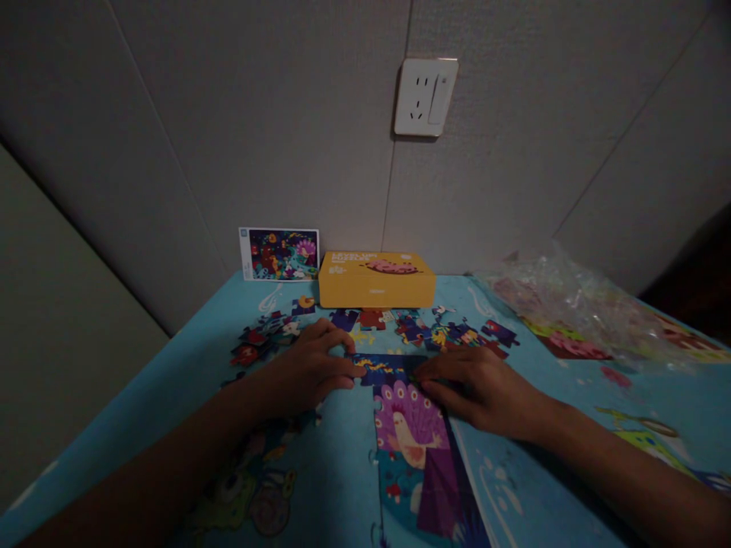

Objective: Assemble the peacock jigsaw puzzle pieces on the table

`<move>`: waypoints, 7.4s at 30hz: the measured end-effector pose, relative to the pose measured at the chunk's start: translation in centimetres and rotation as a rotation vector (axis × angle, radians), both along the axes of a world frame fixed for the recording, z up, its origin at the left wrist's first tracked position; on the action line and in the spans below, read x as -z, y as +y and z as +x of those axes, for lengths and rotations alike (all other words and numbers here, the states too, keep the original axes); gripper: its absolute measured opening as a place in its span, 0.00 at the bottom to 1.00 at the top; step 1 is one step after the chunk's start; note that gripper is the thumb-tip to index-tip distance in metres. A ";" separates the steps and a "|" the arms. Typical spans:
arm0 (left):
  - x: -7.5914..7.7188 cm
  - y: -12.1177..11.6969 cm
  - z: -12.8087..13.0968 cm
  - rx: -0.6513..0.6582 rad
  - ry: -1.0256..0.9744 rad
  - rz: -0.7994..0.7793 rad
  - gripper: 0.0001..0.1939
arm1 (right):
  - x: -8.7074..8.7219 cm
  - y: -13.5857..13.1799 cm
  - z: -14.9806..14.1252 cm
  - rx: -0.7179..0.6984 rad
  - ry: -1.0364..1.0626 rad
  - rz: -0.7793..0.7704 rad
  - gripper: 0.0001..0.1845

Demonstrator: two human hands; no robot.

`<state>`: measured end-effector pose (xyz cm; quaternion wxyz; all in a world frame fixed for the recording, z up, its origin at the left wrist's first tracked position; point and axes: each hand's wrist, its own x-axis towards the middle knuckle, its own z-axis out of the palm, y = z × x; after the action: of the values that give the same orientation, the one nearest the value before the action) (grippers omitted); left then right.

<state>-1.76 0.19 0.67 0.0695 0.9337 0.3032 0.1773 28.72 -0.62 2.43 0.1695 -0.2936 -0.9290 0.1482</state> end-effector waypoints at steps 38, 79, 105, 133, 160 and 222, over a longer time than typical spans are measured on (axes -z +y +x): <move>-0.7 -0.6 0.9 -0.143 -0.038 0.052 0.12 | -0.2 -0.1 -0.2 0.022 0.013 0.005 0.15; -1.0 -1.0 1.2 -0.122 -0.048 -0.044 0.13 | -0.1 -0.2 -0.2 0.044 0.006 0.006 0.14; -1.7 -1.4 1.7 -0.059 -0.056 -0.078 0.13 | -0.4 -0.3 -0.3 0.042 0.006 0.005 0.15; -2.0 -1.6 2.2 -0.102 -0.048 -0.232 0.18 | -0.6 -0.3 -0.4 0.040 -0.002 0.009 0.15; -0.4 -0.7 1.5 -0.161 -0.083 -0.072 0.12 | -0.1 0.0 -0.2 -0.001 0.017 0.017 0.13; -1.3 -0.3 0.5 0.014 0.060 -0.084 0.18 | -2.6 -2.7 -1.1 -0.073 -0.035 0.068 0.11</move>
<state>-1.28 -0.09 1.95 0.1006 0.9370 0.3057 0.1356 27.58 -3.32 5.04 0.1578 -0.2563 -0.9464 0.1172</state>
